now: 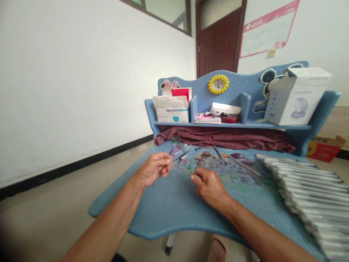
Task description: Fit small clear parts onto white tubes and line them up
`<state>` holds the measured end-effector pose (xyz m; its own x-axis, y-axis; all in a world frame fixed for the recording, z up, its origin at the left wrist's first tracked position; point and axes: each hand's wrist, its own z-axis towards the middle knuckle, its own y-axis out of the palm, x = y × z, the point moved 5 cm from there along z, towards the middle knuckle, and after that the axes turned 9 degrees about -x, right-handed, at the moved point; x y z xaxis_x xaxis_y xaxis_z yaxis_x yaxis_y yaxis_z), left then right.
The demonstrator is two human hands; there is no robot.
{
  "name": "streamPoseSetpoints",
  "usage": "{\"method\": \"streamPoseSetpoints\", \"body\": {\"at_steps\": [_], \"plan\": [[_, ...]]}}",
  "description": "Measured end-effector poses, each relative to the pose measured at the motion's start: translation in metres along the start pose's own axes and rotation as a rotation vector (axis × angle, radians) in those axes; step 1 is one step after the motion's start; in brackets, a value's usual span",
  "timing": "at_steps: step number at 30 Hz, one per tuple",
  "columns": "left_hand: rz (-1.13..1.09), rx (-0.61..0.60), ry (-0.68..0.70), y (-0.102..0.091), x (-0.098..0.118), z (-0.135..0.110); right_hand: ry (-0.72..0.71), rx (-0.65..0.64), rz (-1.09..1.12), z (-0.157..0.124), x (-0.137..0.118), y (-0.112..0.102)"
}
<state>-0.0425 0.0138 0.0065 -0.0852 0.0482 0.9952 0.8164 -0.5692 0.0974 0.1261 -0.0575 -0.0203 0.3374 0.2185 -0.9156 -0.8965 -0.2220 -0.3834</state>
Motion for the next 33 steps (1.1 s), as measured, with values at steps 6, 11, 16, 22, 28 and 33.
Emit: {"method": "streamPoseSetpoints", "body": {"at_steps": [6,11,16,22,28,33], "plan": [[0.019,0.021,0.022,0.003,0.008,0.000,-0.016,0.010,-0.079,0.004,-0.005,-0.002],[0.033,0.023,0.057,0.005,0.013,0.007,-0.104,0.069,-0.336,0.012,-0.018,-0.014],[0.066,-0.039,0.043,0.012,0.015,0.009,-0.109,0.083,-0.653,0.009,-0.036,-0.024],[0.068,-0.024,0.051,0.010,0.021,0.007,-0.015,-0.045,-1.081,-0.016,-0.068,-0.050],[0.080,0.036,0.078,0.004,0.023,0.006,0.115,-0.131,-1.178,-0.089,-0.062,-0.130],[0.174,0.011,0.062,0.010,0.022,0.009,0.286,0.026,-1.101,-0.158,-0.023,-0.211]]}}
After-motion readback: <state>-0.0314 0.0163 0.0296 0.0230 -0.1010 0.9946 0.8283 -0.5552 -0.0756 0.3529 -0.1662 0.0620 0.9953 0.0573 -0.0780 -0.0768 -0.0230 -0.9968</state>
